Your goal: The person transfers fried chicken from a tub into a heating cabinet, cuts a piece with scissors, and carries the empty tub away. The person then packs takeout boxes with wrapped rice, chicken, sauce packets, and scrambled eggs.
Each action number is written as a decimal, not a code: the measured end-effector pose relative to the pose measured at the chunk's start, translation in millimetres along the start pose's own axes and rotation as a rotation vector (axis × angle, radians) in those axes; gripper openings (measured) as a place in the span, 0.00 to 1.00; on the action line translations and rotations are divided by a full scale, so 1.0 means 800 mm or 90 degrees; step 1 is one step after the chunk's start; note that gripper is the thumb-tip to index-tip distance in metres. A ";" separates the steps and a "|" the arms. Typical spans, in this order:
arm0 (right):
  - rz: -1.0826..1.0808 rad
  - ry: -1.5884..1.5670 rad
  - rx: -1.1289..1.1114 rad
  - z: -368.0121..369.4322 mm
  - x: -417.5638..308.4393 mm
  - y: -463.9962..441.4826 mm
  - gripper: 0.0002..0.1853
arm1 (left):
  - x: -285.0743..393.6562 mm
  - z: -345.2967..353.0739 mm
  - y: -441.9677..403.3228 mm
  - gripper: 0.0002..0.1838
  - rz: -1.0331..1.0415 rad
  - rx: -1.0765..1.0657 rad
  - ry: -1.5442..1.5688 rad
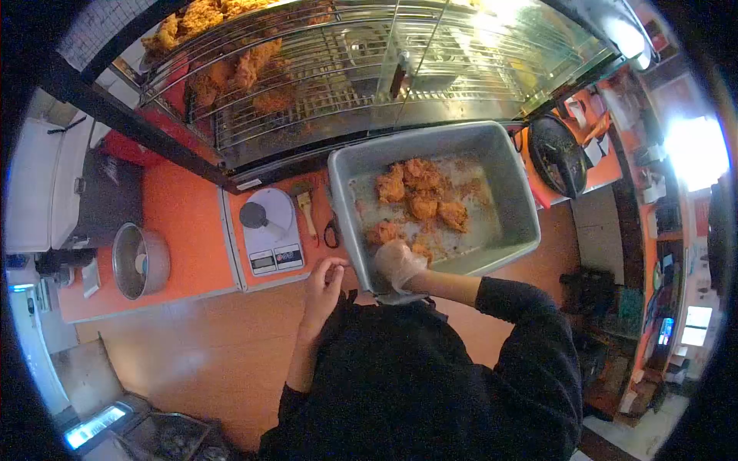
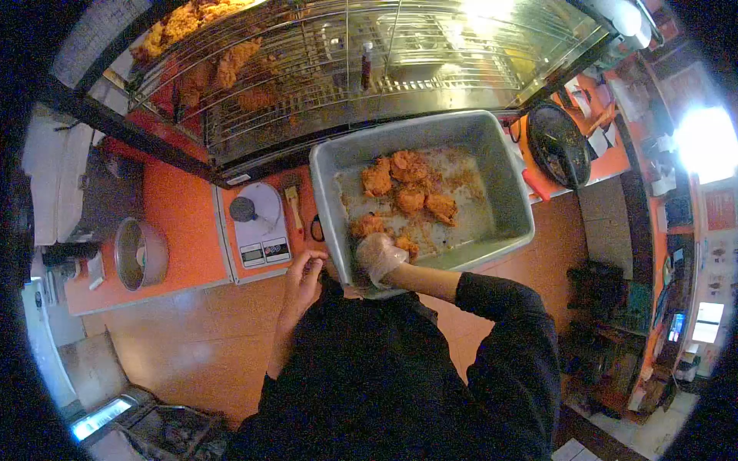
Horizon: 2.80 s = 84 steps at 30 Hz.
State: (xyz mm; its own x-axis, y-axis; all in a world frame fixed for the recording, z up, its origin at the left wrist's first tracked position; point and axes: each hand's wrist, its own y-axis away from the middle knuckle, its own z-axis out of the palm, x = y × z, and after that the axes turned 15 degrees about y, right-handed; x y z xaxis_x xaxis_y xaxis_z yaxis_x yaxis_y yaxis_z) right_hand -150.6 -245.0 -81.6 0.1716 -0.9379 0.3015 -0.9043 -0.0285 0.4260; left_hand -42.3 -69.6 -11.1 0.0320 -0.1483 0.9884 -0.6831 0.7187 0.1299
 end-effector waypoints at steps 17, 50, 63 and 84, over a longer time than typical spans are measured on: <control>0.204 -0.202 0.114 -0.025 0.097 0.084 0.10 | -0.018 -0.005 -0.013 0.06 0.024 -0.024 0.049; 0.604 -0.922 0.829 -0.339 0.210 -0.169 0.18 | -0.035 -0.073 0.009 0.07 0.003 0.110 0.123; 0.662 -0.430 0.743 -0.345 0.227 -0.187 0.19 | -0.018 -0.078 0.003 0.08 -0.017 0.069 0.112; 0.477 0.015 0.645 -0.294 0.334 -0.229 0.18 | -0.094 -0.089 -0.002 0.10 0.036 0.082 0.121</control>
State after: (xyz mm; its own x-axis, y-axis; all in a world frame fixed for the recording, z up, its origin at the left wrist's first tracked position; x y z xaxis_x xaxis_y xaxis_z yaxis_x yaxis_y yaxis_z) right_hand 152.7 -409.0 121.4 -0.5145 -0.8327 0.2047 -0.6740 0.2451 -0.6969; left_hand 8.5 -11.3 -80.3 0.1197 0.0292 0.9924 -0.7745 0.6281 0.0749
